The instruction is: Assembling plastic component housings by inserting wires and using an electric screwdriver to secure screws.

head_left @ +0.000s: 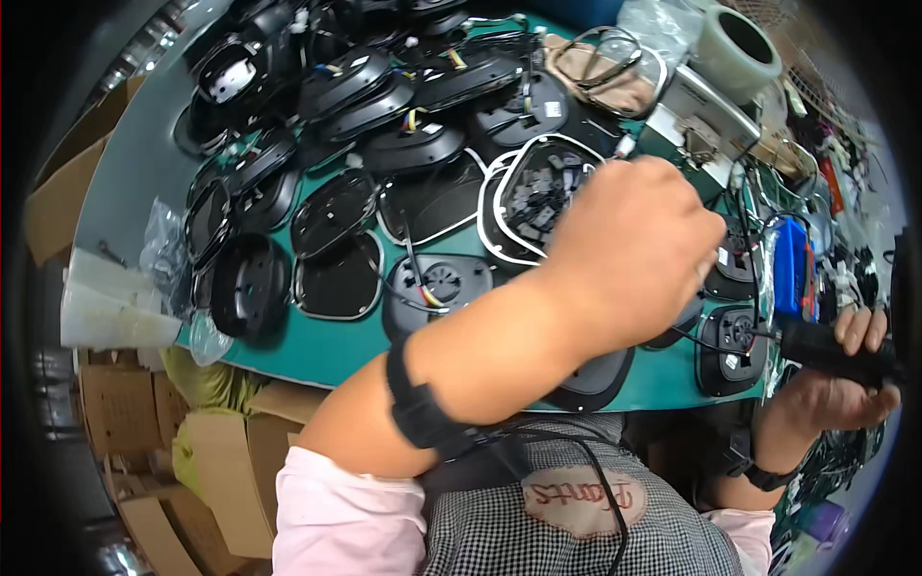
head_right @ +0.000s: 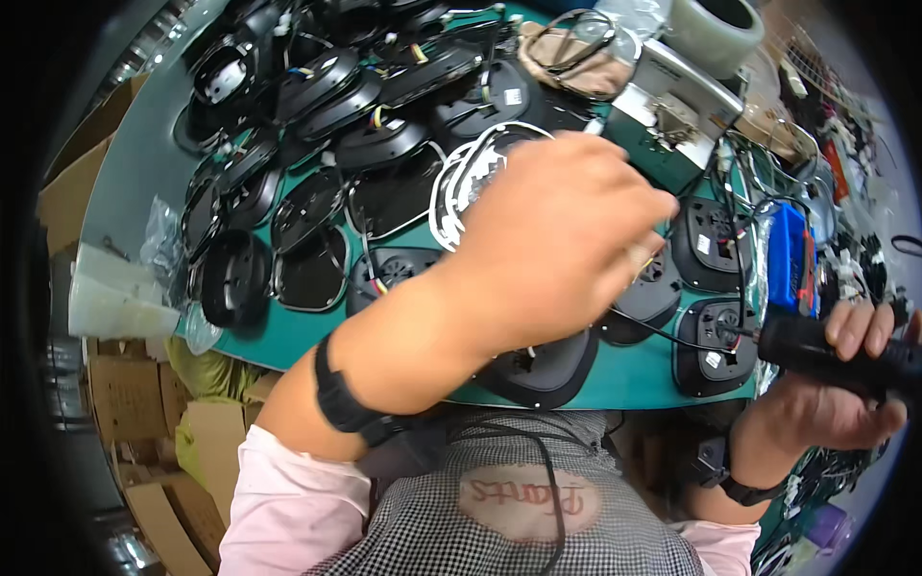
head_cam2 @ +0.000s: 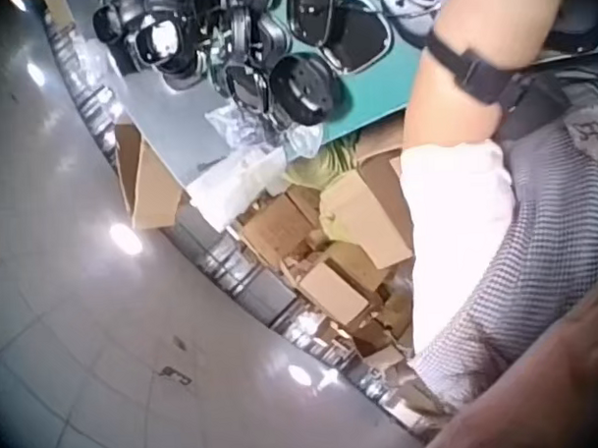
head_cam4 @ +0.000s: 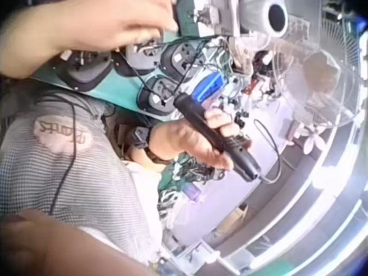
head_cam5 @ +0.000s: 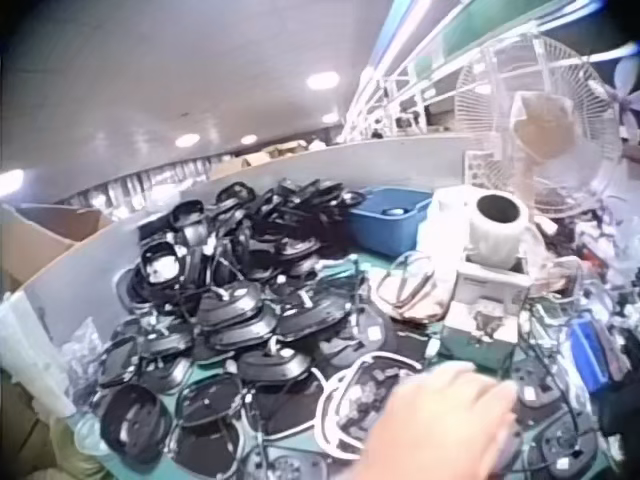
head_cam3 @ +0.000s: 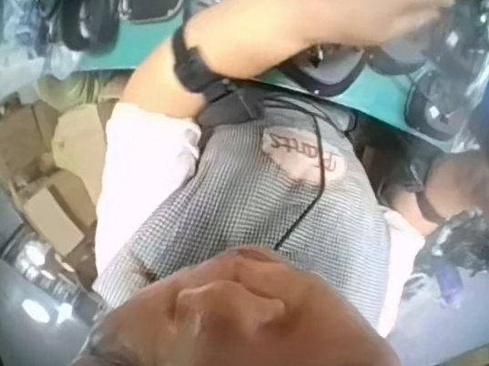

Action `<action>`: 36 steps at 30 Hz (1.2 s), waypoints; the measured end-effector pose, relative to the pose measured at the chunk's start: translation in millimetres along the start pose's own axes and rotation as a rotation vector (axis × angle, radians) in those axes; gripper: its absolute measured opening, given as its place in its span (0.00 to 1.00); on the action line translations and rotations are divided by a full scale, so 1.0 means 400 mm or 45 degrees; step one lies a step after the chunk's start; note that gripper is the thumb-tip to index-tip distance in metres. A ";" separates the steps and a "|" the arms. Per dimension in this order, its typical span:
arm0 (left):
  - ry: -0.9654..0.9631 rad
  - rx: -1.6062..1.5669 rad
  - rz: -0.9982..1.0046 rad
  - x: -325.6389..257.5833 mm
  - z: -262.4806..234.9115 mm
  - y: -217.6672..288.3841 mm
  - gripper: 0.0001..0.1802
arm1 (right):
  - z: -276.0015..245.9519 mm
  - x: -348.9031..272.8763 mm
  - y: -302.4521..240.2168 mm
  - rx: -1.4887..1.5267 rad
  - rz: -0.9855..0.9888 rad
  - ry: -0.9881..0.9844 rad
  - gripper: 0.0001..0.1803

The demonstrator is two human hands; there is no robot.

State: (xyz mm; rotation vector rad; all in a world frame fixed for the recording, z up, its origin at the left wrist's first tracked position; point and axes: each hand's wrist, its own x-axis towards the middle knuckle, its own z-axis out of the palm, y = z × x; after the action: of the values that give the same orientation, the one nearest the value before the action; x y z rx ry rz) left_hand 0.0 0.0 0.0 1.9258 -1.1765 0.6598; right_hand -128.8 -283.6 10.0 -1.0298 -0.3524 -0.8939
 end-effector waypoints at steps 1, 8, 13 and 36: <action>0.014 0.007 -0.010 0.005 -0.005 0.006 0.14 | -0.014 0.009 -0.012 0.003 0.000 0.022 0.28; 0.147 0.252 -0.797 -0.241 -0.365 -0.066 0.08 | 0.075 -0.052 0.044 0.039 0.009 -0.164 0.41; 0.159 0.473 -0.871 -0.344 -0.496 -0.075 0.08 | 0.089 -0.080 0.010 0.094 0.085 -0.153 0.40; -0.235 0.860 -1.630 -0.826 -0.931 -0.204 0.21 | 0.127 -0.121 0.035 -0.135 0.180 -0.002 0.32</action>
State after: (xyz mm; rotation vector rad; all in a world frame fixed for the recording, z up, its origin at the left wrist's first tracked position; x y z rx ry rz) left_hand -85.2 493.2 -63.0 2.7734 0.4133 0.1326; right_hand -140.3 -214.3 -3.5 -1.1393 -0.2325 -0.7913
